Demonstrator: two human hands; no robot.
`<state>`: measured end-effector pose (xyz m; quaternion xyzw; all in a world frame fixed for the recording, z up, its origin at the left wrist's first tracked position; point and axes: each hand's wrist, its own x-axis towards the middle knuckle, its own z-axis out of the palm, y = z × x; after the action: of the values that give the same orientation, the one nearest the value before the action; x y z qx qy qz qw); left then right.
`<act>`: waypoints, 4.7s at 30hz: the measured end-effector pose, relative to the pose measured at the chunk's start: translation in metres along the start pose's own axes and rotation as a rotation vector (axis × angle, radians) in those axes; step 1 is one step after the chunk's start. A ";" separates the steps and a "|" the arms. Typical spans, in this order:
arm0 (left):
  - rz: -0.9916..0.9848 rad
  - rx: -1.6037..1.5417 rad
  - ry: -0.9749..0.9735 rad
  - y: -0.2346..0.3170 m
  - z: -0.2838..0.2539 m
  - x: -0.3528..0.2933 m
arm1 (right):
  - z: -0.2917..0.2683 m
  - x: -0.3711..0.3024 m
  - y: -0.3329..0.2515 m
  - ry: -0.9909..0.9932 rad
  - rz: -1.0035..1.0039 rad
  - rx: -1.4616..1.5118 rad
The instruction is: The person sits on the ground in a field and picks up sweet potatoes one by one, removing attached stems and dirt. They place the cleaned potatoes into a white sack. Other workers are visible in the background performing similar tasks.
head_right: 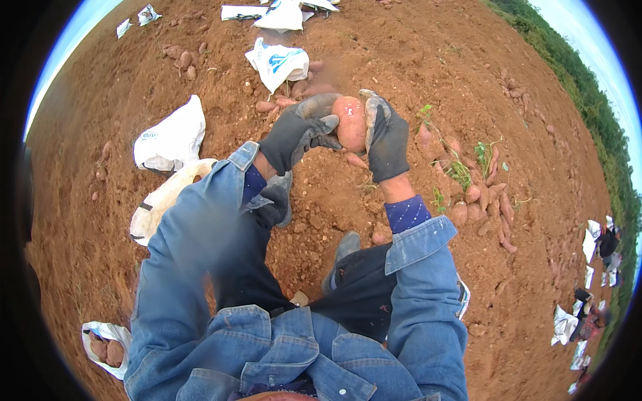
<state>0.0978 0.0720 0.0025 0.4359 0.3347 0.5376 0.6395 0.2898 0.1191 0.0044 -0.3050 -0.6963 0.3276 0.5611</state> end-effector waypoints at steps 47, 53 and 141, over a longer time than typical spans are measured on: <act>0.204 -0.378 0.424 -0.008 0.074 0.000 | -0.082 0.031 0.131 -0.065 0.803 0.449; 0.186 -0.327 0.611 0.026 0.001 -0.075 | -0.093 0.018 0.146 -0.204 0.773 0.044; 0.099 1.210 0.137 -0.037 0.030 0.014 | -0.032 0.014 0.107 0.007 0.926 0.756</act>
<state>0.1423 0.0786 -0.0187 0.7014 0.6002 0.3080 0.2300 0.3248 0.1979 -0.0676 -0.3570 -0.3242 0.7623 0.4317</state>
